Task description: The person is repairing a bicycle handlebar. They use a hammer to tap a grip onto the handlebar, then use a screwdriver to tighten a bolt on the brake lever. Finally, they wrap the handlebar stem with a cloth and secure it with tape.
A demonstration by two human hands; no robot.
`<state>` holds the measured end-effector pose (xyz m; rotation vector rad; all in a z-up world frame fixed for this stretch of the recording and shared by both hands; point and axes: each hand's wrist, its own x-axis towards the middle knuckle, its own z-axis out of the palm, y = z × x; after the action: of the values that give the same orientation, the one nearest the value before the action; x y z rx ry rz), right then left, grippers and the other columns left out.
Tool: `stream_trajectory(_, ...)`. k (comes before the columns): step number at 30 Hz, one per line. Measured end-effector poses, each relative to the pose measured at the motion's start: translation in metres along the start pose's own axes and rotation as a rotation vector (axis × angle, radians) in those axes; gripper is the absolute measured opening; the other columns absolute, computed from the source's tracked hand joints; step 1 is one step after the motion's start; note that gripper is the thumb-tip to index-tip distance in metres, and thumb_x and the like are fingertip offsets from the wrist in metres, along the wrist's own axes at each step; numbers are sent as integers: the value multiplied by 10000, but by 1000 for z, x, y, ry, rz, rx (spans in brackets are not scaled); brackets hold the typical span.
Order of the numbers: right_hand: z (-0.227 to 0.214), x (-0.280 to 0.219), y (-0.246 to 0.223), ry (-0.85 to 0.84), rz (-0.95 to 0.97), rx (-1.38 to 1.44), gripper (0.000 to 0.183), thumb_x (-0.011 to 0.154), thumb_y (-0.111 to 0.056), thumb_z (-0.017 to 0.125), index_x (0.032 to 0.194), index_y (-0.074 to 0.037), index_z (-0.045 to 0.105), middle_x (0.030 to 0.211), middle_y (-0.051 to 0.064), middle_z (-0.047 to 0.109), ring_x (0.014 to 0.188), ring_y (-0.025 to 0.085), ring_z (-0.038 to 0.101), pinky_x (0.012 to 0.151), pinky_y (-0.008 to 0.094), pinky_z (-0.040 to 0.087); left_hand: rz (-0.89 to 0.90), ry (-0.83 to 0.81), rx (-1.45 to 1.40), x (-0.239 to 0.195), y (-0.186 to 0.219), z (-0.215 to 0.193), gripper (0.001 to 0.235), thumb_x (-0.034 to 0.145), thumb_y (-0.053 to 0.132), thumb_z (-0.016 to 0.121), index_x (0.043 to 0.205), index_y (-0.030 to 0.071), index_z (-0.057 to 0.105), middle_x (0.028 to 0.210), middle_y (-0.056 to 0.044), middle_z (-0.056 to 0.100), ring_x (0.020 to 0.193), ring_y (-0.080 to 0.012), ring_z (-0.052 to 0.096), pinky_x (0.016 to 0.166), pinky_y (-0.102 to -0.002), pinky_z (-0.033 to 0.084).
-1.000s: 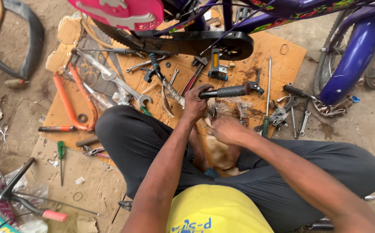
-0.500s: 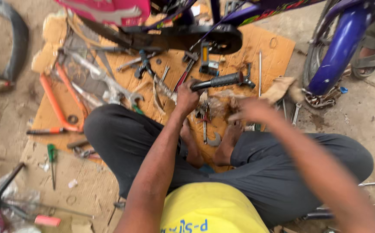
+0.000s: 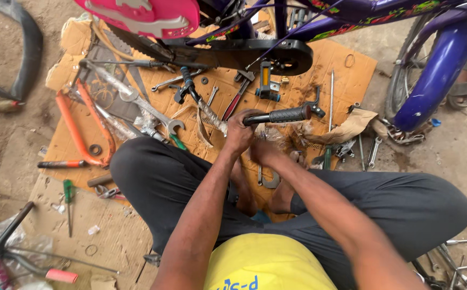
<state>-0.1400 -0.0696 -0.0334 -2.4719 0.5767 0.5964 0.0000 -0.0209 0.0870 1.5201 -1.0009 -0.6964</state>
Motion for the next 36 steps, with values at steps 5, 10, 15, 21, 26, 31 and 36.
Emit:
stream_trajectory(5,-96,-119,-96,-219,-628,418,239,776,-75,635,978,-31,754,948,179,747,816,312,708,737,440,576,-20,-18,25,2,0,4,201,863,24,704,1054,51,761,1051,-126,763,971,-295,747,878,-373,582)
stream_trajectory(10,-193,-222,-111,-517,-430,598,351,819,-49,657,1155,-117,734,1109,116,764,966,244,726,882,388,577,-13,16,33,3,-3,7,187,865,41,730,1049,42,762,1060,-149,762,980,-321,738,889,-388,571)
stream_trajectory(15,-304,-219,-42,-71,473,-588,494,908,-371,686,1297,-72,636,1212,140,685,1147,330,647,1021,578,489,-55,39,92,8,17,0,256,802,108,772,1041,39,714,1003,-136,742,913,-280,751,842,-370,586)
stream_trajectory(21,-309,-175,-71,39,212,-419,566,829,-496,763,1202,-84,654,1200,101,697,1178,266,647,1058,436,483,86,102,239,15,35,13,218,783,65,741,1001,53,749,949,-139,732,867,-317,724,794,-413,578)
stream_trajectory(26,-314,-93,-67,-332,310,-443,274,795,-247,798,1008,-81,756,1017,127,754,950,293,738,813,435,590,-104,56,284,22,43,24,127,815,155,732,926,98,756,884,-140,746,815,-324,727,757,-425,561)
stream_trajectory(31,-324,-69,-40,-460,453,-480,172,807,-169,750,961,-102,789,952,90,786,892,250,767,754,444,600,-134,122,287,31,40,34,140,829,153,686,934,100,763,886,-158,748,821,-356,719,769,-439,559)
stream_trajectory(36,-297,-78,-22,11,148,-615,117,814,-181,694,905,-132,749,868,78,737,817,282,720,653,461,584,-165,124,231,39,21,37,128,835,155,697,923,86,760,883,-145,761,815,-319,750,768,-413,579)
